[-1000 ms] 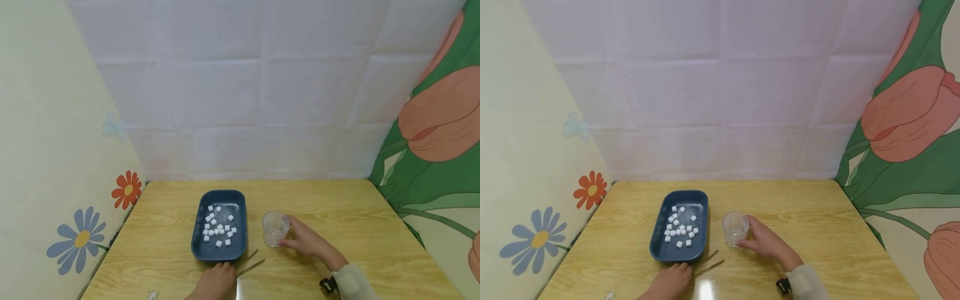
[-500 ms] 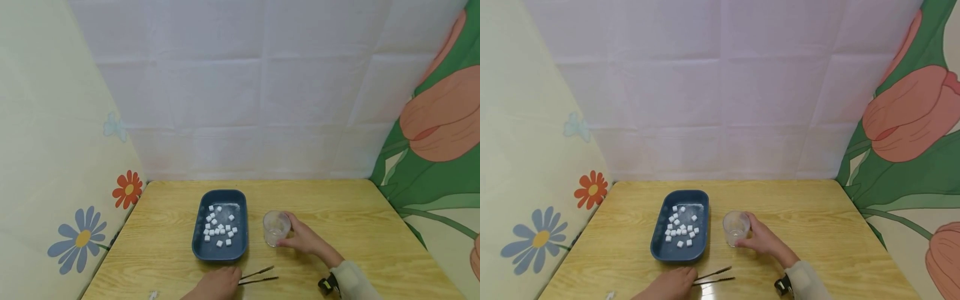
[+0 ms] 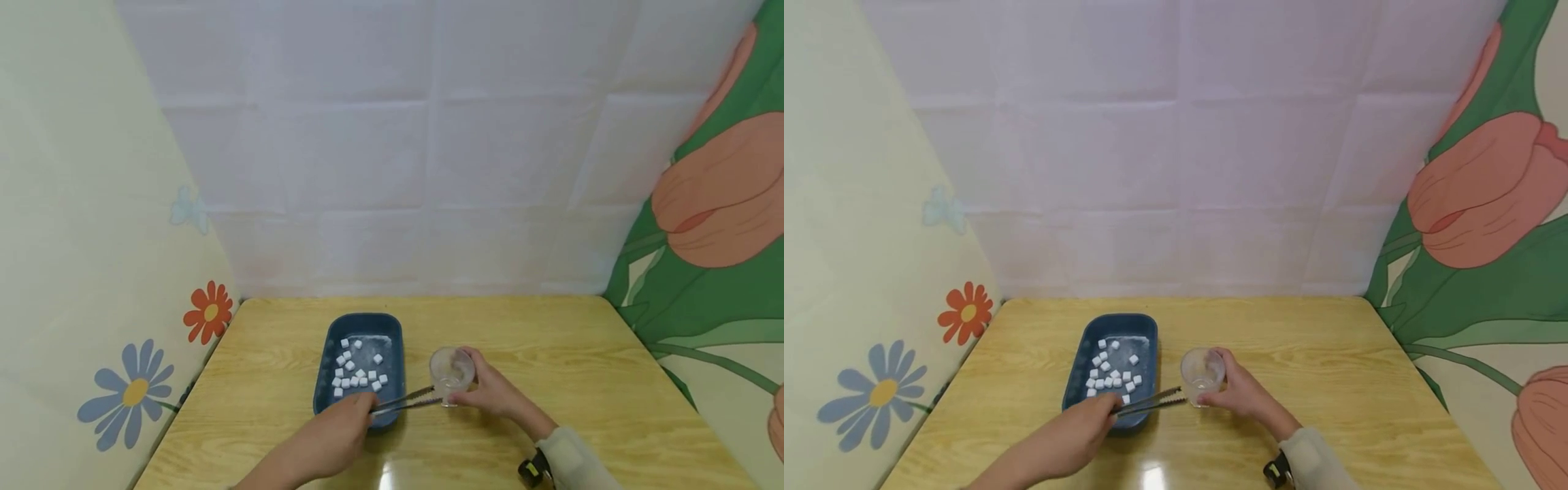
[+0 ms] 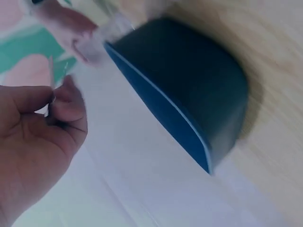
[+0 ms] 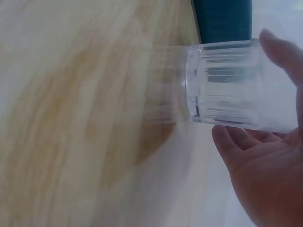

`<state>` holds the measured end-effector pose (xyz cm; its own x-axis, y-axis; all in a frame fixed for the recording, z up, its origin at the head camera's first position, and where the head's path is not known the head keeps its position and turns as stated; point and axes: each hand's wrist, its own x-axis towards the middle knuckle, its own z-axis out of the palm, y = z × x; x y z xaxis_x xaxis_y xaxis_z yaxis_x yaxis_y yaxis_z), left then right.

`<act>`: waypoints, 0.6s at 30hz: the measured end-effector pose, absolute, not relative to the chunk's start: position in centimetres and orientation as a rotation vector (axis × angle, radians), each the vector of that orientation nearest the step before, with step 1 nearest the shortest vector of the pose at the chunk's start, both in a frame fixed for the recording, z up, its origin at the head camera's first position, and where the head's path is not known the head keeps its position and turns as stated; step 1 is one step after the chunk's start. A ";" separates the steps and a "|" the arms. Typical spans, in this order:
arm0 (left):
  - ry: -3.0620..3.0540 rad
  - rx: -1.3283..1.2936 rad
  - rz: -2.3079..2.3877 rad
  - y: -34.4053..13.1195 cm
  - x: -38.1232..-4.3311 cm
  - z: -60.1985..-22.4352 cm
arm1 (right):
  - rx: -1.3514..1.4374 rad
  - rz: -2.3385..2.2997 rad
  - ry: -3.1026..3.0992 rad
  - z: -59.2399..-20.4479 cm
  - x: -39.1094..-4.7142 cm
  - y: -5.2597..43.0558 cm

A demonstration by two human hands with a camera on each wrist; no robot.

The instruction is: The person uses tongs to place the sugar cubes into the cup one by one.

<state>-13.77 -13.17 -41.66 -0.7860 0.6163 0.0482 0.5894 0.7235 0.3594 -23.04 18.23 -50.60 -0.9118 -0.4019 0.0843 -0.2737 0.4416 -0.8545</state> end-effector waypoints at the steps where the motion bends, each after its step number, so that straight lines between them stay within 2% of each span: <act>1: 2.849 0.981 0.602 -13.5 -14.1 -41.5 | -0.604 -1.491 2.542 -50.7 -23.1 18.2; 8: 2.797 0.788 0.838 -16.1 -17.2 -41.9 | -0.595 -1.543 2.466 -51.1 -23.6 18.2; 18: 2.976 0.660 0.688 -19.0 -19.2 -42.7 | -0.612 -1.639 2.339 -51.6 -23.4 18.0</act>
<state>-19.22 -19.02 -42.70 -0.9106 0.4060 0.0768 0.3985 0.8138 0.4231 -23.44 18.03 -51.55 -0.8890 -0.4544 0.0570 -0.2088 0.2913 -0.9336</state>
